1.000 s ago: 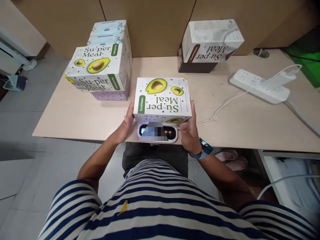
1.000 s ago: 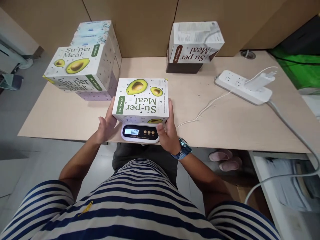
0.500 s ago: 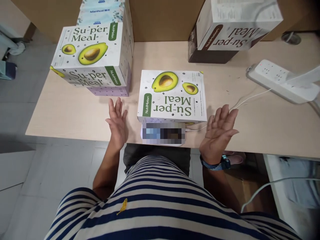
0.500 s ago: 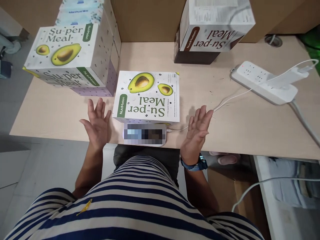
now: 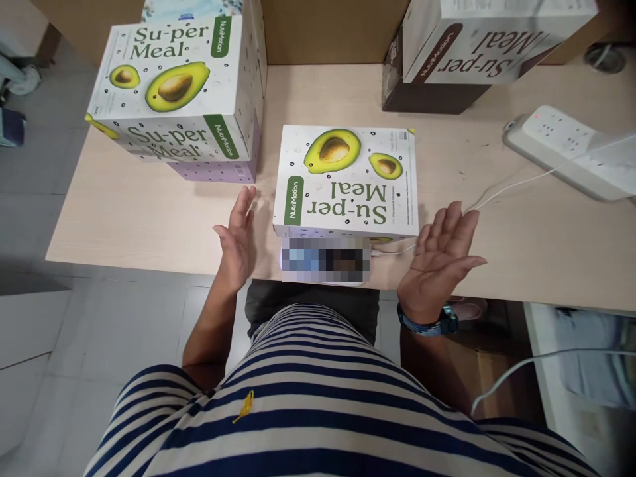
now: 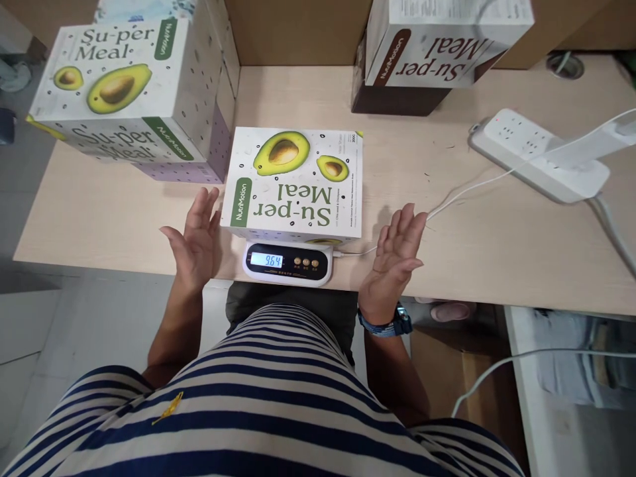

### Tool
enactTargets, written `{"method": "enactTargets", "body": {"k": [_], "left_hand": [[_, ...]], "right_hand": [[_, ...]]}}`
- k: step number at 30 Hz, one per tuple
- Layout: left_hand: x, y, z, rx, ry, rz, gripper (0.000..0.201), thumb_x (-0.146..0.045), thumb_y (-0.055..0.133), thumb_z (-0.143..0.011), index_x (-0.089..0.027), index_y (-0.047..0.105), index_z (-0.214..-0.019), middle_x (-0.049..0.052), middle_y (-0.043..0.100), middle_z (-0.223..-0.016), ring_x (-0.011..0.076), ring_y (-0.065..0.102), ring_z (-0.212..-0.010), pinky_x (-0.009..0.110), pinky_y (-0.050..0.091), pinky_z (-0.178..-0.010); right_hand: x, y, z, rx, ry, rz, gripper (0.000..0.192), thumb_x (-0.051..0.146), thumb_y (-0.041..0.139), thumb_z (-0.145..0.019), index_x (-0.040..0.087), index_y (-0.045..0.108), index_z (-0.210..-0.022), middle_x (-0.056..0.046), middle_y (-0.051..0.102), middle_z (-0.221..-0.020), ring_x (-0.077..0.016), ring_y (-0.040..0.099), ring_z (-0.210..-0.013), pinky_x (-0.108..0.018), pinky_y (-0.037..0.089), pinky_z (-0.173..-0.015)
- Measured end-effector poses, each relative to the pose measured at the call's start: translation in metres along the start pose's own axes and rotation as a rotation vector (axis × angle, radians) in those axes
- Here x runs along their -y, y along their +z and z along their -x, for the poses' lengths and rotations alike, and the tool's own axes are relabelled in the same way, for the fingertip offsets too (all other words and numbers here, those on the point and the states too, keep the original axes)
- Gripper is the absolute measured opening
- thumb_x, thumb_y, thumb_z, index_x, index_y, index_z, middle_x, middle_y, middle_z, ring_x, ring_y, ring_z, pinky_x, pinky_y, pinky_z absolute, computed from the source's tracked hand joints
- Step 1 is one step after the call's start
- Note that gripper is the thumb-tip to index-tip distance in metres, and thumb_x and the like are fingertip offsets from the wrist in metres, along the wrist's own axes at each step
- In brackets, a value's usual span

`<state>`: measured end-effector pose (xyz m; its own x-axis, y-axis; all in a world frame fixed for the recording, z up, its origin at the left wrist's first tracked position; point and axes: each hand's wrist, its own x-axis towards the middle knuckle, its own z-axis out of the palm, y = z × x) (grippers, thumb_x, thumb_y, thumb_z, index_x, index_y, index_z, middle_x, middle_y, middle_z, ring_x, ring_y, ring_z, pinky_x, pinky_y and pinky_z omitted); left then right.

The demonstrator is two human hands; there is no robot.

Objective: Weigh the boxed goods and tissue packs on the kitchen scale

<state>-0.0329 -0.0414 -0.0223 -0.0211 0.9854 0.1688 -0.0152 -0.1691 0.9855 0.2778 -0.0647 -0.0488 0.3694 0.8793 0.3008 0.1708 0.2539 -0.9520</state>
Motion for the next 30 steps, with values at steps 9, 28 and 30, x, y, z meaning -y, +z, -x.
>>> {"method": "enactTargets", "body": {"k": [9, 28, 30], "left_hand": [[-0.001, 0.002, 0.0, 0.015, 0.023, 0.001, 0.087, -0.092, 0.021, -0.097, -0.041, 0.059, -0.156, 0.0, 0.05, -0.174, 0.0303, 0.028, -0.173, 0.053, 0.017, -0.144], [-0.032, 0.045, -0.015, 0.111, 0.069, 0.139, 0.087, -0.079, 0.057, -0.098, -0.034, 0.04, -0.17, 0.006, 0.049, -0.175, 0.0351, 0.036, -0.169, 0.058, 0.031, -0.14], [-0.046, 0.036, 0.006, 0.003, 0.129, 0.126, 0.084, -0.076, 0.065, -0.095, -0.034, 0.049, -0.166, 0.006, 0.054, -0.171, 0.0354, 0.043, -0.165, 0.055, 0.036, -0.139]], "right_hand": [[-0.005, -0.003, 0.0, 0.037, -0.055, 0.061, 0.072, 0.068, 0.004, -0.107, 0.049, 0.023, -0.174, 0.002, 0.026, -0.185, -0.0297, 0.02, -0.175, -0.072, 0.019, -0.138], [0.051, 0.037, -0.031, 0.534, -0.004, -0.084, 0.093, 0.075, 0.042, -0.105, 0.036, 0.002, -0.179, -0.006, 0.022, -0.187, -0.0339, 0.033, -0.171, -0.061, 0.036, -0.138], [0.071, 0.034, -0.013, 0.625, -0.104, -0.094, 0.098, 0.075, 0.045, -0.104, 0.039, -0.01, -0.177, -0.001, 0.005, -0.19, -0.034, 0.025, -0.173, -0.06, 0.038, -0.137]]}}
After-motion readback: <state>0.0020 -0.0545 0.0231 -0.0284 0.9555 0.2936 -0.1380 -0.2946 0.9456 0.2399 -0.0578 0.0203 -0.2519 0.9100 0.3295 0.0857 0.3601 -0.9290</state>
